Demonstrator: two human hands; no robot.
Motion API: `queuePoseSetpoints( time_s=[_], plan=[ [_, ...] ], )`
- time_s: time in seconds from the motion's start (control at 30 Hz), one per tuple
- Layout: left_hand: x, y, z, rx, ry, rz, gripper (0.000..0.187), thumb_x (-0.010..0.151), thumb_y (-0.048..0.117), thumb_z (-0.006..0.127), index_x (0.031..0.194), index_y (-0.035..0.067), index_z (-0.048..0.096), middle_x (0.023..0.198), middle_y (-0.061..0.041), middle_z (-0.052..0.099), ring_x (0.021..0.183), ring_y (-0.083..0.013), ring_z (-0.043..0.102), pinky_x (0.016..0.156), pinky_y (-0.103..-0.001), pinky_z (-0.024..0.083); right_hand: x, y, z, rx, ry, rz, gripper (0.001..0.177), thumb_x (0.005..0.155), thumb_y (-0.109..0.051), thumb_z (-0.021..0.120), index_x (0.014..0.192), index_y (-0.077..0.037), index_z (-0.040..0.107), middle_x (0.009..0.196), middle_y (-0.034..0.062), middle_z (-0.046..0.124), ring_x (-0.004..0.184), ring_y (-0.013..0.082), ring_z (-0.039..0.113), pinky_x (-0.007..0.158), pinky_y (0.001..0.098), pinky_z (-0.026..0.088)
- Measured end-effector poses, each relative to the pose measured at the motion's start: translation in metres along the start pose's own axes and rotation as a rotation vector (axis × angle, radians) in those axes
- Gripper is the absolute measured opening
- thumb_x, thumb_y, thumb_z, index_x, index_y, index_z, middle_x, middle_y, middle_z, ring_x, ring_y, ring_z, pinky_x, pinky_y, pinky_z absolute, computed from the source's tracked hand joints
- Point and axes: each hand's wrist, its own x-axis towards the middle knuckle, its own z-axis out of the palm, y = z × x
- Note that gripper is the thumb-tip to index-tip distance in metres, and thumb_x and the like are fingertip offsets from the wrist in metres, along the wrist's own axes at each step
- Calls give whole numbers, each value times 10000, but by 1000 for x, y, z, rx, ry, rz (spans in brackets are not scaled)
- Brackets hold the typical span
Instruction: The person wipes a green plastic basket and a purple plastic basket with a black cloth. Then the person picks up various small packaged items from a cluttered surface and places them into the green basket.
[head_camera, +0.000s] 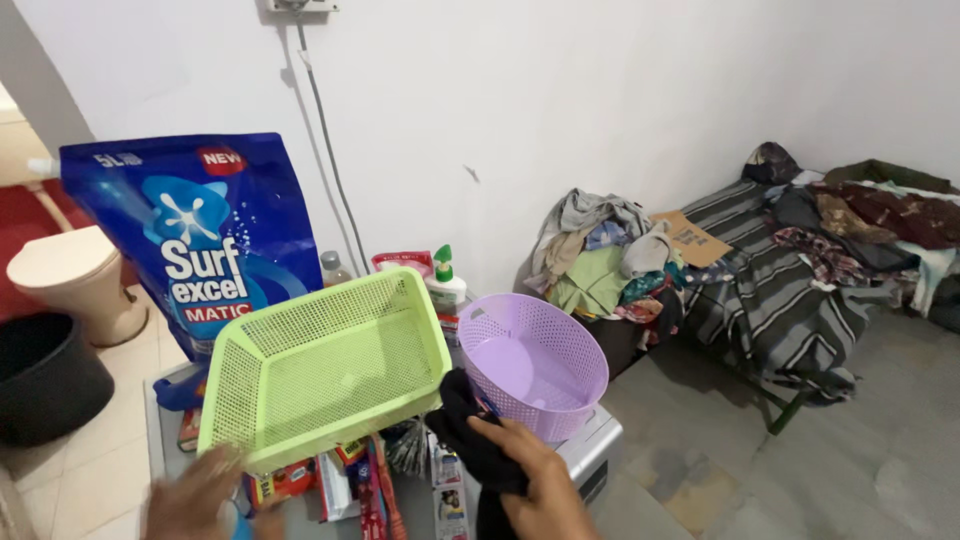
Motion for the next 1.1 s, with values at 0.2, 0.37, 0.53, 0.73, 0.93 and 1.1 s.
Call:
queuePoseSetpoints(
  time_s=[0.2, 0.37, 0.53, 0.73, 0.93, 1.1],
  plan=[
    [-20, 49, 11, 217, -149, -180, 716, 741, 424, 688, 1350, 82, 531, 1510, -221, 450, 1423, -418, 386, 1160, -727, 213, -9, -8, 16, -111, 2, -32, 843, 621, 183, 578, 1389, -159, 640, 1453, 240, 573, 1443, 393, 457, 1179, 414, 322],
    [6, 109, 20, 176, -167, -214, 719, 779, 461, 615, 1427, 176, 485, 1564, -104, 388, 1477, -359, 325, 1182, -713, 148, -11, -43, 38, -213, -57, -84, 785, 662, 121, 613, 1382, -191, 636, 1416, 195, 590, 1329, 383, 539, 1126, 422, 419],
    [25, 131, 14, 223, -278, -251, 898, 641, 385, 659, 1494, 225, 428, 1585, -70, 370, 1497, -319, 302, 1210, -702, 127, -13, -65, 45, -342, -119, -79, 763, 692, 82, 614, 1392, -222, 635, 1445, 121, 592, 1291, 363, 544, 1054, 434, 450],
    [20, 144, 27, 190, -350, -203, 992, 616, 386, 719, 1535, 208, 391, 1611, -97, 337, 1469, -345, 271, 1184, -714, 112, -17, -58, 28, -358, -110, -119, 837, 607, 99, 595, 1398, -174, 625, 1455, 143, 558, 1326, 387, 507, 1079, 461, 429],
    [19, 181, 70, -86, -400, -108, 1041, 600, 410, 751, 1526, 135, 361, 1581, -164, 322, 1456, -465, 281, 1087, -692, 196, -27, -29, -19, -416, -11, -139, 781, 627, 101, 620, 1354, -181, 662, 1429, 142, 600, 1330, 382, 532, 1101, 449, 422],
    [27, 222, 116, -235, -347, -104, 941, 721, 401, 741, 1532, 94, 374, 1587, -229, 337, 1432, -521, 302, 1079, -697, 261, -21, -4, -99, -450, 126, -18, 807, 593, 132, 602, 1313, -222, 685, 1403, 138, 617, 1333, 356, 551, 1110, 413, 423]
  ],
)
